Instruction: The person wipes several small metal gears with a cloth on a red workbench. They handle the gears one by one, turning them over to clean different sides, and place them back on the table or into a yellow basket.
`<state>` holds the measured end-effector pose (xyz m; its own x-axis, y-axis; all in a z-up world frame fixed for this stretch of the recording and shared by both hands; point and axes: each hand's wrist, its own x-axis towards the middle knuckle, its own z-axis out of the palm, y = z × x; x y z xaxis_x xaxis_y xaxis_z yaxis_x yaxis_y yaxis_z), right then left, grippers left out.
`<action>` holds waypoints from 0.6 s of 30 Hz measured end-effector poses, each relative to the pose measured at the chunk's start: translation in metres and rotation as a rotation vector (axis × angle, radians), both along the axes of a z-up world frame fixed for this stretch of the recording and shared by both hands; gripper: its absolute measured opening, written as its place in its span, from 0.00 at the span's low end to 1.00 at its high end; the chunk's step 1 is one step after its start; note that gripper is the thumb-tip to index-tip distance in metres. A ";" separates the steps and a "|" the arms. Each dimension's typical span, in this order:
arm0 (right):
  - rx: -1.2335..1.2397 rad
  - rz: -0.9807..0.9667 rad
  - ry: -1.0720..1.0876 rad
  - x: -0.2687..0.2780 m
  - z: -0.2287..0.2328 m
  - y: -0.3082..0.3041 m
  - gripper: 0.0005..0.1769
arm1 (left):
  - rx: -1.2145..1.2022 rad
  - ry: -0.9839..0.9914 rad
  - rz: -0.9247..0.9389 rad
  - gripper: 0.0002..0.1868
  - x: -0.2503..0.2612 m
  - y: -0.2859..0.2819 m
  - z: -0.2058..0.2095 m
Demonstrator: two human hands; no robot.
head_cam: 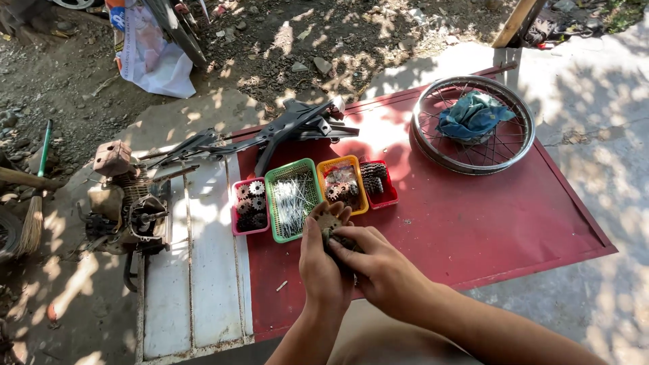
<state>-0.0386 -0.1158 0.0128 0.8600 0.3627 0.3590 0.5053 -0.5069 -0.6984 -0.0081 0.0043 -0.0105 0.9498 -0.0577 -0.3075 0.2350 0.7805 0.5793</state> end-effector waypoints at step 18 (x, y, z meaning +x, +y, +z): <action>0.181 -0.097 0.030 0.006 0.001 0.020 0.22 | -0.051 0.059 -0.006 0.28 0.001 -0.004 -0.015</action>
<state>-0.0323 -0.0956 0.0139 0.8989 0.2101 0.3845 0.4381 -0.4168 -0.7965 -0.0072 0.0002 -0.0257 0.9296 -0.0802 -0.3598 0.2725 0.8069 0.5241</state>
